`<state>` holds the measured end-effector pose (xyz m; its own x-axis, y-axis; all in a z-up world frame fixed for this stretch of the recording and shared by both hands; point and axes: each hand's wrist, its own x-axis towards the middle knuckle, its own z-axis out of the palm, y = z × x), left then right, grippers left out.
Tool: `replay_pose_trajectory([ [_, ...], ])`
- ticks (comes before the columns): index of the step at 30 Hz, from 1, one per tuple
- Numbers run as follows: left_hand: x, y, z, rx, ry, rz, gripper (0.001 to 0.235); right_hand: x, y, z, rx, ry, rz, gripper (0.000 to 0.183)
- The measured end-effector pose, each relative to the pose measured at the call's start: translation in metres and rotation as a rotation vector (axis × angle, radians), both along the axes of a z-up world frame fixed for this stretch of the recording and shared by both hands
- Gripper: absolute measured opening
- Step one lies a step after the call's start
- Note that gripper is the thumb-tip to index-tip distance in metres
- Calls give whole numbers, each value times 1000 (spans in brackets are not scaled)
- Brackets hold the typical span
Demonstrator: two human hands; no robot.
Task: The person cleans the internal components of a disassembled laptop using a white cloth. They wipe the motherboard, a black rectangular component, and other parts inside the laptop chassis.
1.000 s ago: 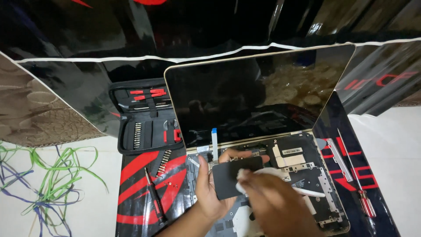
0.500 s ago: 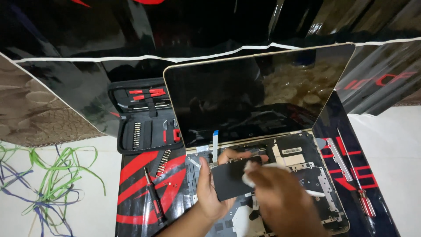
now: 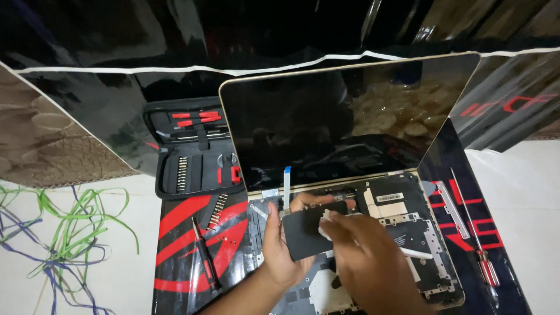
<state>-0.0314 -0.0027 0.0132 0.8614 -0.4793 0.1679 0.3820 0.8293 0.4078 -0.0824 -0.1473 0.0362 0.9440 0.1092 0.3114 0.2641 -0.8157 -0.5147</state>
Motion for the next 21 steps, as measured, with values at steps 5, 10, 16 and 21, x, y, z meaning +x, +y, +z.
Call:
replay_pose_trajectory([
  [5, 0, -2, -6, 32, 182, -71, 84, -6, 16, 8, -185, -92, 287, 38],
  [10, -2, -1, -11, -18, 149, 12, 72, 2, 10, 10, -217, -264, 83, 29],
  [16, 0, 2, -9, -27, 140, -127, 77, 1, 12, 0, -280, -190, 472, 39],
  [21, 0, 1, -12, -49, 230, -80, 77, -3, 23, -4, -211, -200, 478, 32],
])
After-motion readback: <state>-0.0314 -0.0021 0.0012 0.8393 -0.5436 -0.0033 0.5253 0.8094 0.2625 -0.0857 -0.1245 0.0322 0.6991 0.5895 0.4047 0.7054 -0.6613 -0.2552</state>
